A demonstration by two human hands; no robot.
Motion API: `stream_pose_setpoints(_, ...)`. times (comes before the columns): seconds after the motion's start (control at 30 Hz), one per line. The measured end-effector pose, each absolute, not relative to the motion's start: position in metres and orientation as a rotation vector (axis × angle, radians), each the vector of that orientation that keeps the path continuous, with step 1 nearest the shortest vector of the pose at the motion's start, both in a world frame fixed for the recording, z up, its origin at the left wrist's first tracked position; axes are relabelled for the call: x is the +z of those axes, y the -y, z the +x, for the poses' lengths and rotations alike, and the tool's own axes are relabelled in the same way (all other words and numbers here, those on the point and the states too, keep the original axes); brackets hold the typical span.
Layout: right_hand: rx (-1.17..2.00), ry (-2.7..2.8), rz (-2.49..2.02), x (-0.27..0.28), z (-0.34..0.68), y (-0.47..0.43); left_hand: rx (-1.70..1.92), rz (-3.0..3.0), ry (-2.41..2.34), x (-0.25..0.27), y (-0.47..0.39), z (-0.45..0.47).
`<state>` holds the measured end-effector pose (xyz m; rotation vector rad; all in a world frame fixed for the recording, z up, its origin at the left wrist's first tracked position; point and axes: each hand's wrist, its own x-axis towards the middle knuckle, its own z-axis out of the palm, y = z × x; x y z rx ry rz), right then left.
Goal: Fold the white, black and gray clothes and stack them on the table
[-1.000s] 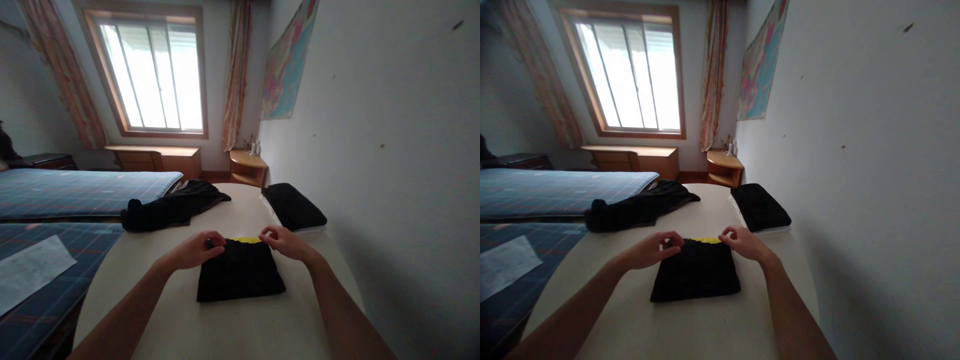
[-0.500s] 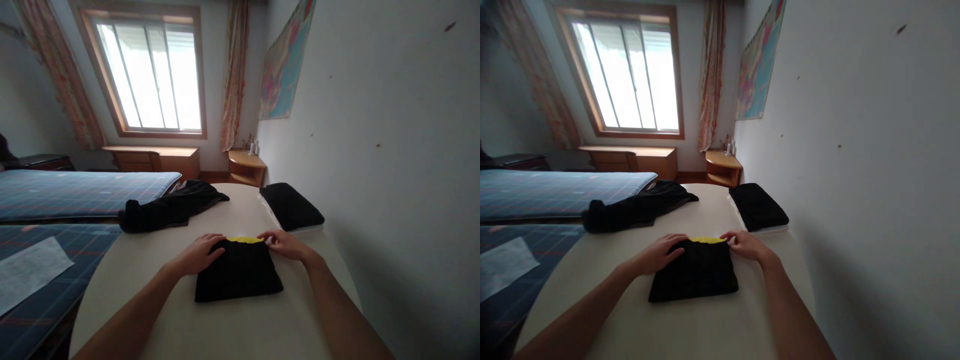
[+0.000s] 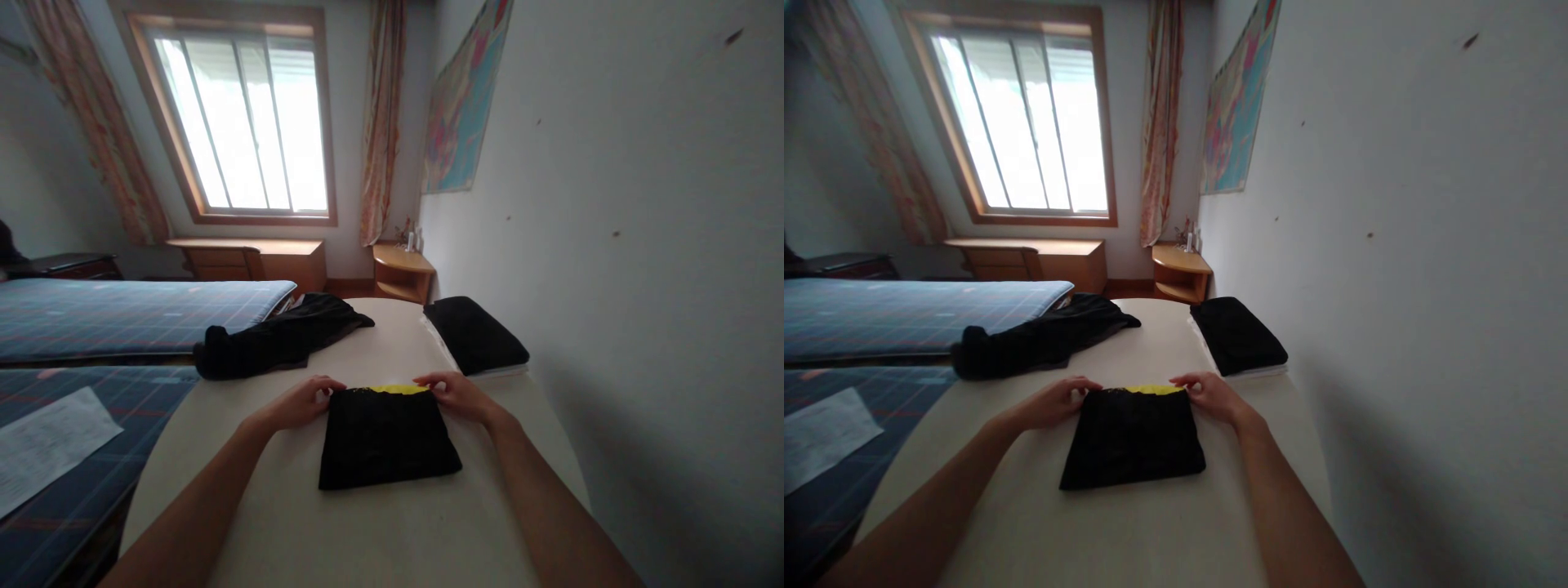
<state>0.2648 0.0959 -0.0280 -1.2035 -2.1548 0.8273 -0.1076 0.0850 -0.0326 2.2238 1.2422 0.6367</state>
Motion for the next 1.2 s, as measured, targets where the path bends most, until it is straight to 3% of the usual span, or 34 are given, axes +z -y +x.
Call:
stream_pose_setpoints(0.23, 0.801, 2.101, -1.283, -0.037, 0.267, -0.105, 0.704, 2.291, -1.353, -0.031, -0.093, -0.111)
stream_pose_setpoints(0.47, 0.359, 2.128, -1.260, -0.012, 0.243, -0.091, 1.092, 2.369, -1.351, -0.023, -0.077, -0.073)
stream_pose_setpoints(0.57, 0.327, 2.242, -1.213, -0.009, 0.218, -0.080, 0.943, 2.475, -1.250, -0.025, -0.054, -0.037)
stream_pose_setpoints(0.67, 0.515, 2.444, -1.356, -0.020, 0.202, -0.074, 0.589, 2.603, -1.165, -0.036, -0.037, -0.017)
stream_pose_setpoints(0.87, 0.576, 2.561, -1.635, -0.032, 0.203, -0.075, 0.259, 2.619, -1.134, -0.036, -0.031, -0.023)
stream_pose_setpoints(1.03, 0.381, 2.528, -1.561, -0.022, 0.195, -0.069, 0.393, 2.601, -1.094, -0.015, -0.032, -0.026)
stream_pose_setpoints(1.2, 0.531, 2.617, -1.365, -0.020, 0.183, -0.060, 0.663, 2.533, -1.375, -0.023, -0.047, -0.036)
